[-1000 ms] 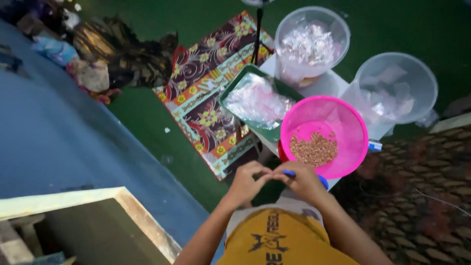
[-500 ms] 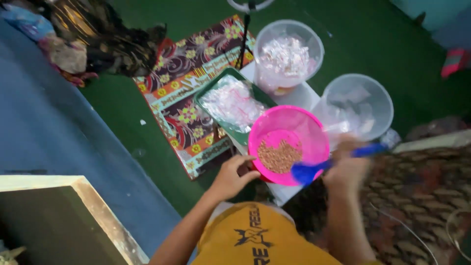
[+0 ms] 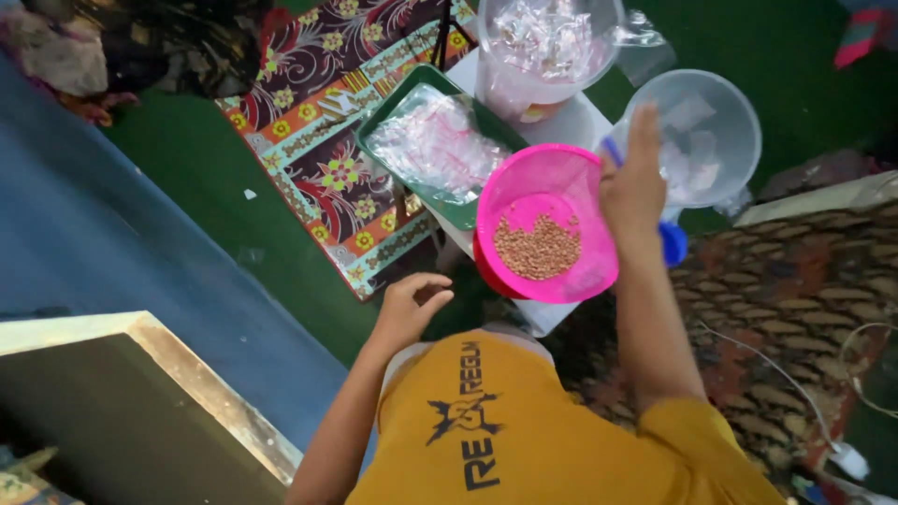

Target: Scooping peanuts from a bowl into small plastic bags using a spoon

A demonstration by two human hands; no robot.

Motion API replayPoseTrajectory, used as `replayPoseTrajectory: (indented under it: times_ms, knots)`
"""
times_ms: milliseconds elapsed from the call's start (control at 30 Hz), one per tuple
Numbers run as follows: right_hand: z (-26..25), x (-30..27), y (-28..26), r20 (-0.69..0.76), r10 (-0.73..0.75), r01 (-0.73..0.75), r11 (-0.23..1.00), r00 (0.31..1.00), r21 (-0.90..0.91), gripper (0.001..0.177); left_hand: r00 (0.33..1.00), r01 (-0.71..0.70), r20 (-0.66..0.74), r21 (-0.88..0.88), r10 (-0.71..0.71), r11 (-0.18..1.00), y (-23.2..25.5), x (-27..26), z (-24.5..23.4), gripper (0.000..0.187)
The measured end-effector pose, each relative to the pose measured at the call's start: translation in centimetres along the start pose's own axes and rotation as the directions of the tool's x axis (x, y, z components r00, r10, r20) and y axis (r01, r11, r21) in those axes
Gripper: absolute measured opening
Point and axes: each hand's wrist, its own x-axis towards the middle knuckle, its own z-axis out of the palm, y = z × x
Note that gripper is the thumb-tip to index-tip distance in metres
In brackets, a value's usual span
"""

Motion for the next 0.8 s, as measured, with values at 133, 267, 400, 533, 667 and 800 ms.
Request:
replayPoseTrajectory:
  times_ms: [133, 267, 400, 533, 667, 800]
  knots:
    - [2.4, -5.6, -3.5, 0.095, 0.133, -0.130, 0.991, 0.987, -0.034, 0.068, 0.999, 0.037, -0.017, 0.007, -0.037, 0.999, -3.8, 1.3, -2.7, 0.017]
    - [1.4, -11.3, -3.3, 0.110, 0.171, -0.175, 0.984, 0.979, 0.027, 0.053, 0.998, 0.038, 0.056, 0.034, -0.040, 0.999, -7.2, 5.6, -3.7, 0.017]
    - [-2.2, -15.3, -4.8, 0.485, 0.412, -0.468, 0.884, 0.771, -0.007, 0.026, 0.988, -0.122, 0.125, 0.246, 0.093, 0.962, -10.1, 12.3, -2.5, 0.010]
    - [-5.4, -15.8, -6.7, 0.751, 0.408, -0.587, 0.809, 0.520, -0.034, 0.025, 0.967, -0.254, 0.190, 0.605, 0.172, 0.755, -14.1, 21.6, 0.1, 0.019]
    - [-5.5, -18.2, -3.8, 0.805, 0.463, -0.638, 0.757, 0.369, -0.143, 0.029, 0.936, -0.333, 0.232, 0.828, 0.266, 0.451, -16.4, 27.9, 3.8, 0.021]
    - [-6.7, -20.4, 0.0, 0.821, 0.509, -0.657, 0.716, 0.260, -0.235, 0.032, 0.899, -0.437, 0.397, 0.833, 0.184, 0.340, -17.6, 32.1, 7.6, 0.046]
